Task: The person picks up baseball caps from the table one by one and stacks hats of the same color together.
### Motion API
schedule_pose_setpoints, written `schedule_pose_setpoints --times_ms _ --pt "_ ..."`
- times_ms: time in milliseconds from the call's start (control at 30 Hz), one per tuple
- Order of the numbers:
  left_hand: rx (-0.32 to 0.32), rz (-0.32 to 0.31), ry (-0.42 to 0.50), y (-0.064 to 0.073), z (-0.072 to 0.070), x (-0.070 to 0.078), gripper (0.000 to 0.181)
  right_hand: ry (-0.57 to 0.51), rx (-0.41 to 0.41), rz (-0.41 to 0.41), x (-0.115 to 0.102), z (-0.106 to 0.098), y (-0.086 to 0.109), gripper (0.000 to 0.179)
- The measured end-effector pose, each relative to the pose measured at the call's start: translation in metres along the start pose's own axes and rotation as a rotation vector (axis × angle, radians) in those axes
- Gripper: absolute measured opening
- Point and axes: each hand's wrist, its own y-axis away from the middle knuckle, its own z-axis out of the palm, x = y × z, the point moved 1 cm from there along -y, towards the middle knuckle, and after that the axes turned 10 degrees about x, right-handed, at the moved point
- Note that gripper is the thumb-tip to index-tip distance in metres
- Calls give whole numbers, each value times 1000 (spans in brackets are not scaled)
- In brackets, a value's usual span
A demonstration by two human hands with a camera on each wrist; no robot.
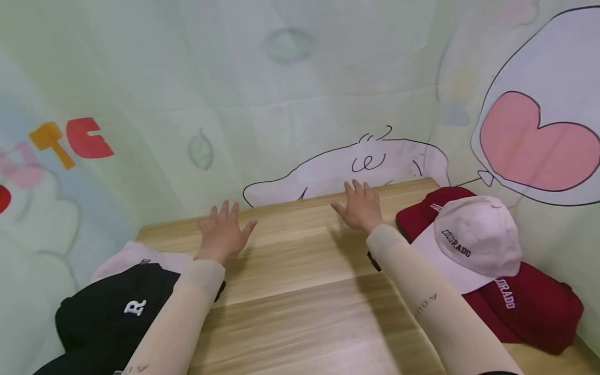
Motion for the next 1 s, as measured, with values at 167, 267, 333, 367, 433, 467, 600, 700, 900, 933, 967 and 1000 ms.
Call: schedule_pose_setpoints --times_ms 167,267,333,367,433,467,600,700,900,933,967,1000 --pt "-9 -22 3 14 -8 -2 87 -64 22 -15 -12 6 4 81" --pt "-3 -22 1 25 -14 -2 87 -122 38 -43 -24 11 9 81" --pt "7 -14 -2 34 -19 -2 87 -169 42 -61 -33 14 15 80" --pt "9 -8 -4 39 -21 -1 86 -195 43 -68 -37 16 19 79" --pt "19 1 -7 51 -26 0 85 -254 36 -88 -47 18 29 79" --pt "19 3 -5 57 -29 0 85 -293 27 -92 -52 20 34 78" --pt "8 -16 37 82 -42 -4 85 -452 -34 -113 -72 28 54 76" --pt "3 -55 81 102 -54 -15 86 -596 -102 -104 -88 36 68 74" --pt "36 -149 139 138 -76 -57 91 -856 -265 -24 -118 59 95 66" --pt "42 -166 144 143 -81 -65 91 -889 -296 -11 -124 63 99 64" --pt "46 -184 147 147 -85 -72 92 -933 -331 4 -130 67 103 62" --pt "51 -201 143 151 -89 -80 93 -982 -369 23 -136 71 106 61"
